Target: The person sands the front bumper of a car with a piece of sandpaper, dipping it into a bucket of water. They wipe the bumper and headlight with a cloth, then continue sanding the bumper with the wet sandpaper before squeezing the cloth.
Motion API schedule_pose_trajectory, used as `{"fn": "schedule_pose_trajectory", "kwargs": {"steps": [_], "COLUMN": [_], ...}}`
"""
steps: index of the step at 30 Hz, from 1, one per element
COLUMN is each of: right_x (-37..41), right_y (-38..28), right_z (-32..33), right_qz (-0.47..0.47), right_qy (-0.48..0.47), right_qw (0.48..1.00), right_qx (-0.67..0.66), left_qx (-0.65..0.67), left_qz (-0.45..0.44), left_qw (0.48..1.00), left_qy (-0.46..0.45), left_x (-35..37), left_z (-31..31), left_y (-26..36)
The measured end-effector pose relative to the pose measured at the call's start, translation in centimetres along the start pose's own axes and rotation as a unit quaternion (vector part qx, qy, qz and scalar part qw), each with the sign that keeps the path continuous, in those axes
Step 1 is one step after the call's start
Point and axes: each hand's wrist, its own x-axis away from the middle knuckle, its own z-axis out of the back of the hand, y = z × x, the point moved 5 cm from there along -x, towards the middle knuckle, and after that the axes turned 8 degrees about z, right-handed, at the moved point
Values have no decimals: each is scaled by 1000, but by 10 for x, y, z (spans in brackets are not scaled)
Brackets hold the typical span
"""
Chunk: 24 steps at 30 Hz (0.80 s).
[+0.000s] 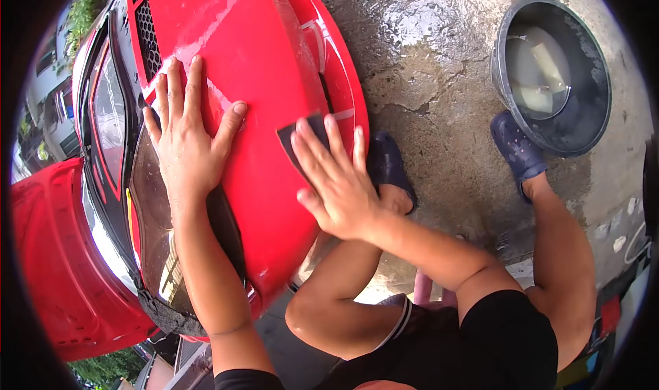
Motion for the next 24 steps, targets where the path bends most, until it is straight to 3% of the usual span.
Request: {"fn": "schedule_pose_trajectory", "kwargs": {"steps": [2,6,12,16,20,24], "right_x": [38,-47,31,-40,40,-39], "right_y": [-8,18,-13,12,-8,19], "right_z": [-22,9,-19,9,-23,7], "right_qz": [6,-33,-19,-28,-24,-35], "right_qy": [-18,23,-28,6,-33,1], "right_qw": [999,997,999,998,998,997], "right_qx": [26,68,32,61,38,68], "left_qx": [-11,-18,-34,-15,-39,-12], "left_qz": [0,-5,7,-1,5,4], "left_qw": [1000,1000,999,1000,999,1000], "left_qy": [11,3,2,-2,0,-6], "left_x": [-3,0,0,-1,-1,-1], "left_z": [-1,-1,-4,0,-4,-2], "left_y": [-1,2,0,2,0,1]}}
